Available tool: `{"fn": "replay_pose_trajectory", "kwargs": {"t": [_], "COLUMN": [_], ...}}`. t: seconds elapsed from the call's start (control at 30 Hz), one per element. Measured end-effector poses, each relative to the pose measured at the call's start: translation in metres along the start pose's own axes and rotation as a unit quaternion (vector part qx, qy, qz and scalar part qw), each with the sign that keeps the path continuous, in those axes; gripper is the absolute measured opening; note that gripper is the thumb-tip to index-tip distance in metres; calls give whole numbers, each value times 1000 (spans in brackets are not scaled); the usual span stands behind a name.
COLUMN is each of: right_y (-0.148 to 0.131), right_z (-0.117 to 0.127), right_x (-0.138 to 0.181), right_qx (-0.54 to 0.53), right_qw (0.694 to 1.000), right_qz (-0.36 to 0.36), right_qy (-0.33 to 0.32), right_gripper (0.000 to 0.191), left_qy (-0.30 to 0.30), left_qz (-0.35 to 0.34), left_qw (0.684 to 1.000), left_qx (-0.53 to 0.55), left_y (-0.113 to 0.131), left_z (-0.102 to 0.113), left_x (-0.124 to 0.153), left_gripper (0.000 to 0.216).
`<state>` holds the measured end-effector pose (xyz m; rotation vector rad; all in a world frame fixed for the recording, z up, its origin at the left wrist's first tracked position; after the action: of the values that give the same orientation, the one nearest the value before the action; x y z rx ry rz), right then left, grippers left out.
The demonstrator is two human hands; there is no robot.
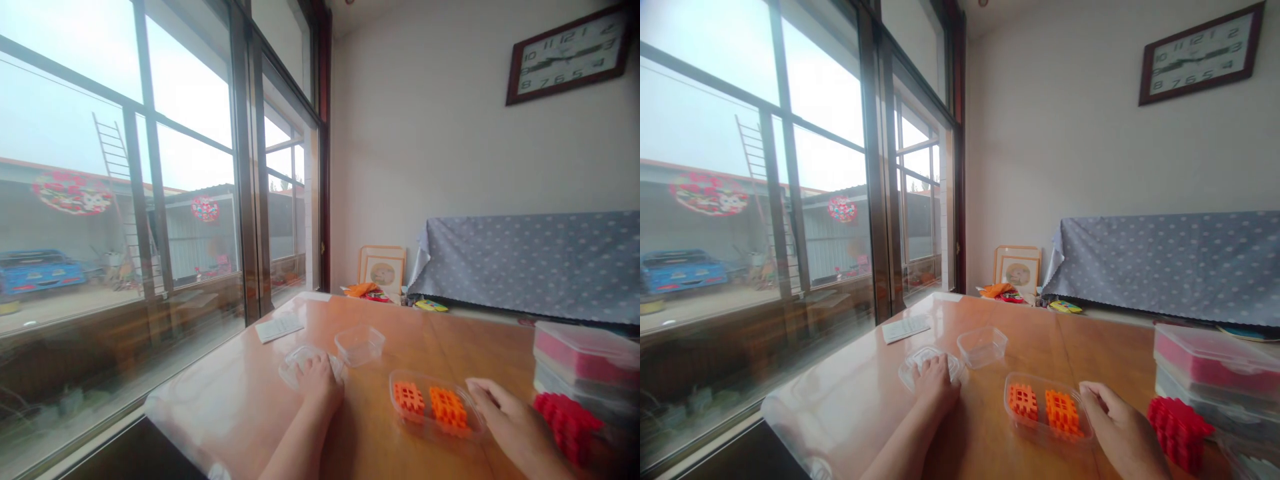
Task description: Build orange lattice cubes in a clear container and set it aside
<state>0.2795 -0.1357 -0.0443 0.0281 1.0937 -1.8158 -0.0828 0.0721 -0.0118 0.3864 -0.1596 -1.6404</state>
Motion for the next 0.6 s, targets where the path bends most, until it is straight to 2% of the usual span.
{"fn": "replay_pose_trajectory", "kwargs": {"t": [0.17, 0.33, 0.43, 0.5, 0.6], "right_y": [-10, -26, -33, -36, -40], "right_z": [-3, -3, 0, 3, 7], "right_x": [4, 12, 13, 12, 11], "right_qx": [-4, 13, 2, -10, -12], "right_qw": [1000, 997, 998, 999, 997], "right_qz": [5, 18, 26, 43, 68], "right_qy": [-1, 74, 53, 27, 39], "right_gripper": [49, 50, 49, 49, 50], "left_qy": [25, 44, 41, 36, 57], "left_qz": [3, -15, -16, -22, -33], "left_qw": [1000, 999, 999, 999, 998], "left_qx": [4, -8, -15, -18, -16], "left_y": [0, 6, 8, 9, 10], "left_z": [8, 7, 5, 5, 12], "left_x": [6, 7, 6, 6, 8], "left_gripper": [44, 59, 63, 54, 43]}}
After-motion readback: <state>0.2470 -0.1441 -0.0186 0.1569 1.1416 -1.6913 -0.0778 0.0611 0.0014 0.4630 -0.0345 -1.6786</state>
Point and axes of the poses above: each hand's wrist, its own x-axis away from the middle knuckle, its own z-axis out of the back of the hand, y = z × x, the point moved 3 cm from there along -x, towards the middle knuckle, and after that the axes turned 12 degrees about z, right-handed, at the moved point
